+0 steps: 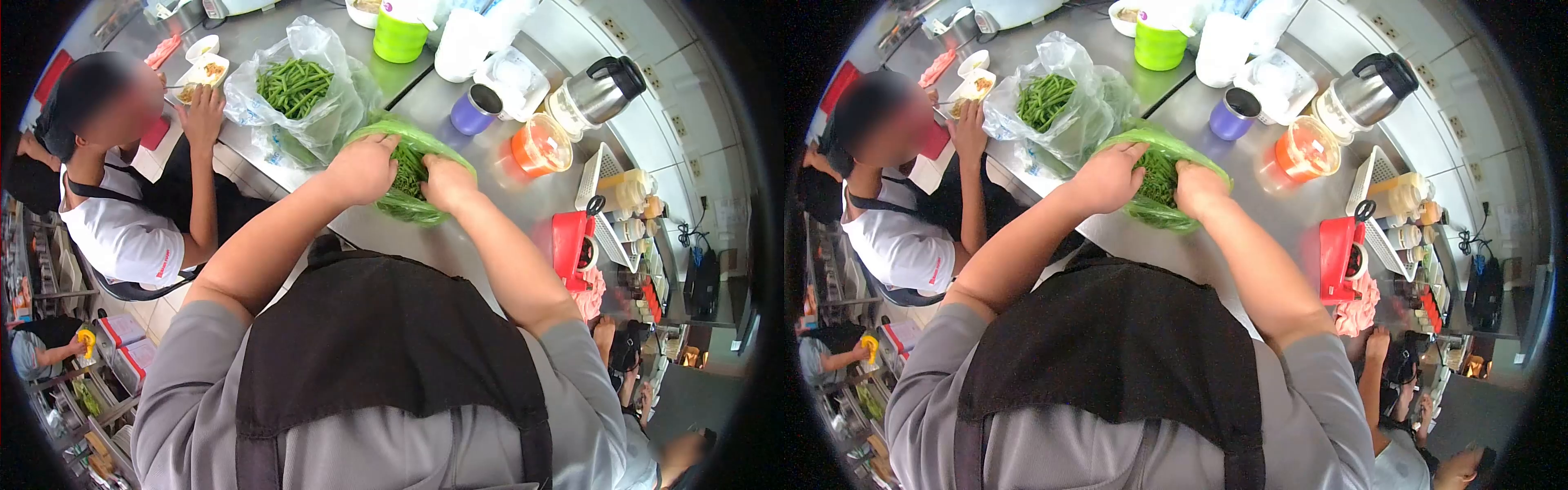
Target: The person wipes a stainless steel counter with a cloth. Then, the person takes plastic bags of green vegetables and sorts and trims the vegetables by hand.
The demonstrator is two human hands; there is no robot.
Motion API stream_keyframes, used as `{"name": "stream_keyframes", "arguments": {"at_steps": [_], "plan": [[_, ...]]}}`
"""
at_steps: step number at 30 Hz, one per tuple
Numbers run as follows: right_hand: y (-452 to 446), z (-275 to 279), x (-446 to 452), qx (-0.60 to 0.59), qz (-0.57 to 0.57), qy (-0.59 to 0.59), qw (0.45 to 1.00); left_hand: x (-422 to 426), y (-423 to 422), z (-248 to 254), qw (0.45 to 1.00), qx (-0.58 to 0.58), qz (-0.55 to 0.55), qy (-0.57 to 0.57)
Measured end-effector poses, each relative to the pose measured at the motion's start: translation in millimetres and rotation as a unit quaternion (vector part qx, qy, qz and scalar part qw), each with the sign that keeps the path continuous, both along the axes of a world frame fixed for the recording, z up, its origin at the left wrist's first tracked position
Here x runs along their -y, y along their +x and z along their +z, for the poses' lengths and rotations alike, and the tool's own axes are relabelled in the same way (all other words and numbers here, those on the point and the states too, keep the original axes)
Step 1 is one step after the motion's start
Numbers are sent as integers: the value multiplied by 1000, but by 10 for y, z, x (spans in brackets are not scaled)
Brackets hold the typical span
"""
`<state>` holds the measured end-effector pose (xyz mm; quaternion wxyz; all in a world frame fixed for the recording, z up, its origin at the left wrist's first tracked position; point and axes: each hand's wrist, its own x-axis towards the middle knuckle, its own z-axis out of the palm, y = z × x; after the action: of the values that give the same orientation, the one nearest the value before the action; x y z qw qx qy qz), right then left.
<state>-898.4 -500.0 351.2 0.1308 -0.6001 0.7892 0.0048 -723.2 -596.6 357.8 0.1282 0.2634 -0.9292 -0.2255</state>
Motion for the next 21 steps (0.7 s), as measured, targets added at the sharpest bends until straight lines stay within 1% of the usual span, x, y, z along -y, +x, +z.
{"name": "stream_keyframes", "arguments": {"at_steps": [1, 2, 4, 7, 10, 11, 12, 13, 14, 15, 16, 18, 20, 21], "plan": [[-12, -7, 4, 3, 10, 11, 1000, 2, -5, -4, 1000, -4, 0, -1], [-50, 1, -22, 11, 20, 52, 998, 2, 4, -18, 1000, -14, -3, -1], [19, 266, -137, 27, 41, 137, 989, -63, 66, 35, 999, -32, -9, 2], [-22, 281, -322, 38, 71, 194, 978, -189, 197, 203, 995, -90, -33, 36], [0, 319, -544, 44, 60, 35, 997, -260, 310, 435, 981, -151, 57, 105], [7, 377, -607, 48, 69, -2, 996, -263, 325, 417, 975, -183, 92, 80], [65, 556, -662, 52, 78, -39, 995, -279, 353, 406, 973, -196, 91, 82], [96, 684, -761, 112, 78, -119, 983, -286, 401, 409, 970, -209, 91, 80], [105, 815, -847, 173, 84, -202, 960, -269, 473, 430, 968, -223, 95, 71], [109, 986, -901, 116, 92, -251, 957, -269, 570, 442, 963, -254, 81, 45], [85, 1090, -969, 61, 98, -300, 947, -276, 708, 424, 959, -262, 104, 35], [-124, 943, -1133, 59, 48, -225, 971, -244, 951, 310, 943, -261, 203, -24], [-173, 671, -1216, 54, 14, -158, 986, -76, 1220, 41, 925, -202, 316, -54], [-144, 510, -1255, 51, 4, -127, 991, 67, 1321, -34, 915, -193, 344, -85]]}}
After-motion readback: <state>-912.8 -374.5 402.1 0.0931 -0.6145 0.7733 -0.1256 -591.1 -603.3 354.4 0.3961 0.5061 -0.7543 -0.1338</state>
